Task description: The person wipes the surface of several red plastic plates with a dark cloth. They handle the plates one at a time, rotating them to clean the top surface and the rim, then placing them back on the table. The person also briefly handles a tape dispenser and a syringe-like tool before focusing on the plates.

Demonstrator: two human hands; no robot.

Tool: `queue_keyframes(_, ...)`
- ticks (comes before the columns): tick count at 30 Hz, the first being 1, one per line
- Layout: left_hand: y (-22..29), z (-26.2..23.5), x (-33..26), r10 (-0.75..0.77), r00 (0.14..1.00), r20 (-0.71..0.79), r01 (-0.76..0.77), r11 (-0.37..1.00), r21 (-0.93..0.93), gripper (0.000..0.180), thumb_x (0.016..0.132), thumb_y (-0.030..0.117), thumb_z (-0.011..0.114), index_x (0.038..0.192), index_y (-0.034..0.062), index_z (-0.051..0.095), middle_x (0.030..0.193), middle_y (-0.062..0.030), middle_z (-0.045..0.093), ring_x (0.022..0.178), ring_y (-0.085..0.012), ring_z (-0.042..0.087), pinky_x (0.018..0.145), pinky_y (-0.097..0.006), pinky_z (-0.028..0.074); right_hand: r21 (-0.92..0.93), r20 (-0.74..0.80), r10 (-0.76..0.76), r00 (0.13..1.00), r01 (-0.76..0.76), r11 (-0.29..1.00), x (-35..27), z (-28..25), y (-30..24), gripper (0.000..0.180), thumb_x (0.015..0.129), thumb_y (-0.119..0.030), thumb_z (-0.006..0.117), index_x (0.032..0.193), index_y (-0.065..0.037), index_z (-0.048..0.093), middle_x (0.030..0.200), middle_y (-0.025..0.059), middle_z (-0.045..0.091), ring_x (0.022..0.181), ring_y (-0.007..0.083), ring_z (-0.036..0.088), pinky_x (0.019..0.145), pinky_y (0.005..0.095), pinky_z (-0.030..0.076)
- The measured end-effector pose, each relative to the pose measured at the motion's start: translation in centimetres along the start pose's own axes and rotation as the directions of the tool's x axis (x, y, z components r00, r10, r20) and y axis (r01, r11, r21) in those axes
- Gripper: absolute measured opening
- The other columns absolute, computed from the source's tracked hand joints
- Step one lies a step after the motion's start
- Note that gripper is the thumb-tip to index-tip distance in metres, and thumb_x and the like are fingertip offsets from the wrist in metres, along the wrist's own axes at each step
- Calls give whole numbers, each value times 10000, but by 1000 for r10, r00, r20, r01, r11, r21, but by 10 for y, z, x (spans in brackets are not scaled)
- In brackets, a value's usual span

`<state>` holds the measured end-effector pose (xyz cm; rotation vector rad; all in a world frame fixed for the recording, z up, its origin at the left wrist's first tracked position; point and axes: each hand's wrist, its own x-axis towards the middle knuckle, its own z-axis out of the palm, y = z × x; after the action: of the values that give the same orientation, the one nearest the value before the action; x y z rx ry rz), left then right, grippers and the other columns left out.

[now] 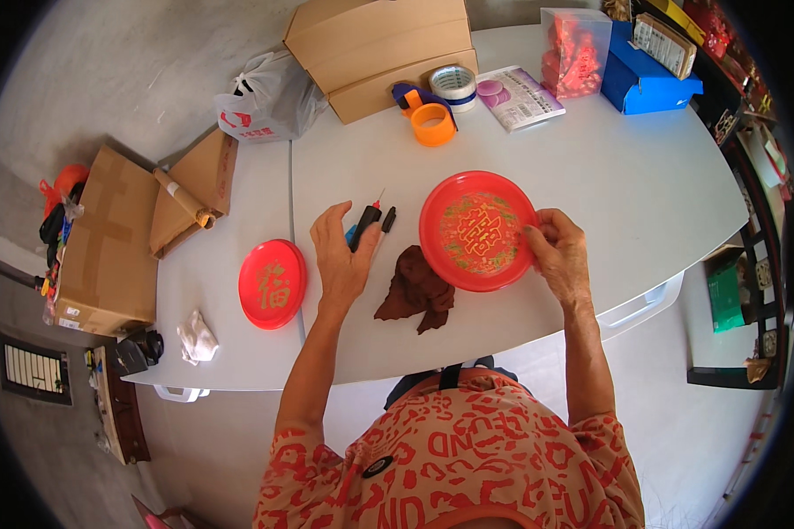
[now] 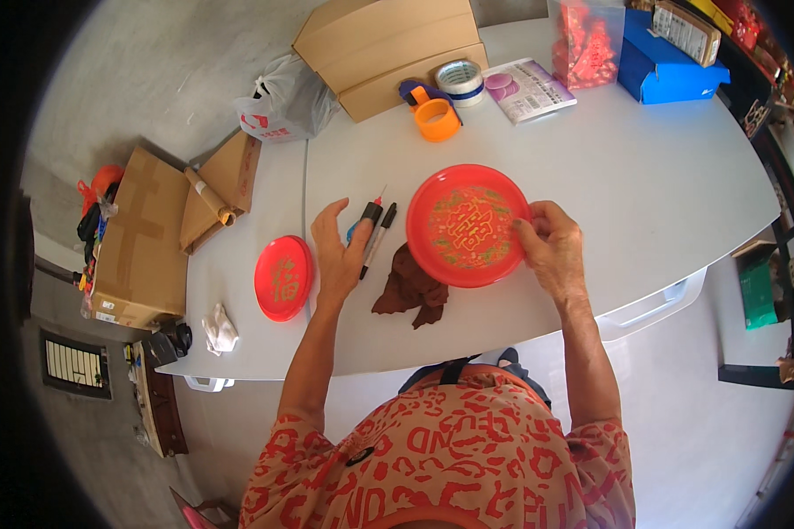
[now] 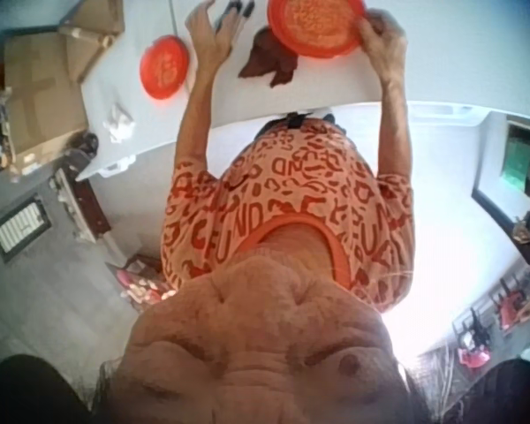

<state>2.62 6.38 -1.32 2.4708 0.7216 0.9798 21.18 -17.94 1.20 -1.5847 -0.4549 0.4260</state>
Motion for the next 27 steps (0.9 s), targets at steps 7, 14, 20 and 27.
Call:
queue_keyframes(7, 53, -23, 9, -198, 857, 476, 510, 458, -728, 354, 966, 202, 526, 1250, -9, 521, 1174, -91, 589, 1048, -181, 587, 909, -327, 477, 42, 98, -118, 988, 115, 993, -9, 57, -25, 150, 884, -78, 632, 976, 32, 589, 619, 24, 588, 492, 62, 486, 442, 235, 397)
queue_keyframes(14, -3, -60, 31, -458, 824, 334, 372, -6, -928, 382, 956, 114, 514, 1310, -12, 450, 1282, -135, 542, 1180, -255, 544, 998, -449, 473, -457, 279, -620, 733, 669, 586, -39, 100, 9, 418, 712, -233, 777, 1084, -127, 620, 1213, 69, 521, 1051, 299, 491, 790, 413, 456)
queue_keyframes(20, 0, -51, 22, -516, 796, 316, 350, -33, -936, 407, 959, 56, 477, 1355, 12, 393, 1320, -132, 505, 1195, -254, 528, 991, -460, 485, -589, 406, -592, 696, 695, 413, -61, 133, 50, 237, 712, -151, 751, 935, -179, 677, 1137, 74, 541, 984, 296, 542, 761, 406, 473)
queue_keyframes(27, 18, -19, -2, -272, 865, 422, 438, -3, -899, 394, 987, 136, 498, 1358, 39, 408, 1262, -72, 525, 1102, -137, 532, 948, -300, 456, -290, -320, -510, 798, 430, 855, -56, 120, -2, 336, 770, 48, 684, 1081, -63, 621, 1185, 147, 496, 1013, 284, 586, 835, 360, 517)
